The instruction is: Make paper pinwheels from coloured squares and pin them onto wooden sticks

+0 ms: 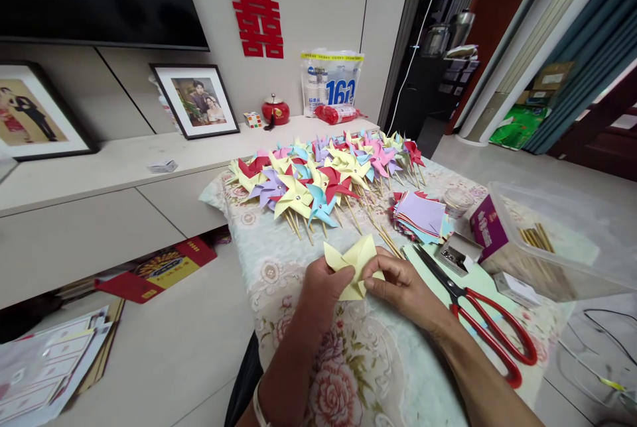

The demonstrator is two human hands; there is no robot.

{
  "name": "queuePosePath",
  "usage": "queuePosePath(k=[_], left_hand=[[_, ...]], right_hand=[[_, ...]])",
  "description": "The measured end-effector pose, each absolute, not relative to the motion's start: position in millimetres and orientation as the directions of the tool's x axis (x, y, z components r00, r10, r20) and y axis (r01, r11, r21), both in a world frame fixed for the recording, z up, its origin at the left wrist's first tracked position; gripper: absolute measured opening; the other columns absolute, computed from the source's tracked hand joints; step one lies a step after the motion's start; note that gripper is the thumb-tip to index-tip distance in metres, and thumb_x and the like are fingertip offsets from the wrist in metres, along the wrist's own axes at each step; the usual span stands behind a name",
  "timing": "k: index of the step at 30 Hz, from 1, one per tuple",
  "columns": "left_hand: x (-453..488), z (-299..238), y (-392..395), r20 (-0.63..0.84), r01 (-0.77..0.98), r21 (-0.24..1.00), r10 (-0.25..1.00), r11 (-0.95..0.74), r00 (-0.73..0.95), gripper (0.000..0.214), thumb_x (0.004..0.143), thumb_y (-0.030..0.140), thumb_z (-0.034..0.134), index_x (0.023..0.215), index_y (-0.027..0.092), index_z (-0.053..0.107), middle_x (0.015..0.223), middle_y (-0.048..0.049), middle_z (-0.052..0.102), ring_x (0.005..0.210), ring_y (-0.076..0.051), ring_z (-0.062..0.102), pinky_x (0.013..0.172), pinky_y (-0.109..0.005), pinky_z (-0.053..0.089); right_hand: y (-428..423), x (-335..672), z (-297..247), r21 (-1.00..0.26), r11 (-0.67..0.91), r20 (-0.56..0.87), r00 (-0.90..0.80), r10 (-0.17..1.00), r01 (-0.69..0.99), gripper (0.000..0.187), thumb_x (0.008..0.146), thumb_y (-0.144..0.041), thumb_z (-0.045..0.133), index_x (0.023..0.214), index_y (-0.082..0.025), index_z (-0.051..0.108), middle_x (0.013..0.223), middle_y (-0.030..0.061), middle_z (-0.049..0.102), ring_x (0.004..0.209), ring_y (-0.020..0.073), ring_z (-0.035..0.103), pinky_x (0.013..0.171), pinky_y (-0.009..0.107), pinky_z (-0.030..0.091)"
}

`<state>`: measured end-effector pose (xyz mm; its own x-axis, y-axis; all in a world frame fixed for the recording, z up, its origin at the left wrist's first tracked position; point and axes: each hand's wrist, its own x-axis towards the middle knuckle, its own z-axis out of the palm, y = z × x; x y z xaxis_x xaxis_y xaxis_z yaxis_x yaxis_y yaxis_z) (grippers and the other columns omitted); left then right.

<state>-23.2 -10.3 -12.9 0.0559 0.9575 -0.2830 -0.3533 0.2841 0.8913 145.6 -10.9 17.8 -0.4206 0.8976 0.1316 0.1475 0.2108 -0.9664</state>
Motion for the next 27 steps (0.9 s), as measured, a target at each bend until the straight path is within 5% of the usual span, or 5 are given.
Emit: queuePosePath(k=[27], left_hand=[[-17, -7, -12, -0.298, -0.286, 0.913, 0.955, 0.290, 0.017, 0.027, 0.056, 0.026, 0.072, 0.078, 0.011, 0.076, 0.063, -0.0006, 0.071, 0.059, -0.019, 0.063, 0.059, -0.028, 0.050]], right_hand=[[-12, 132, 14, -0.922, 0.211, 0.151, -0.200, 0.968, 0.324, 0.011, 0.078, -0.024, 0.057, 0.068, -0.021, 0.056, 0.080, 0.0010, 0.059, 0.073, 0.0173, 0.052, 0.067, 0.029, 0.037]])
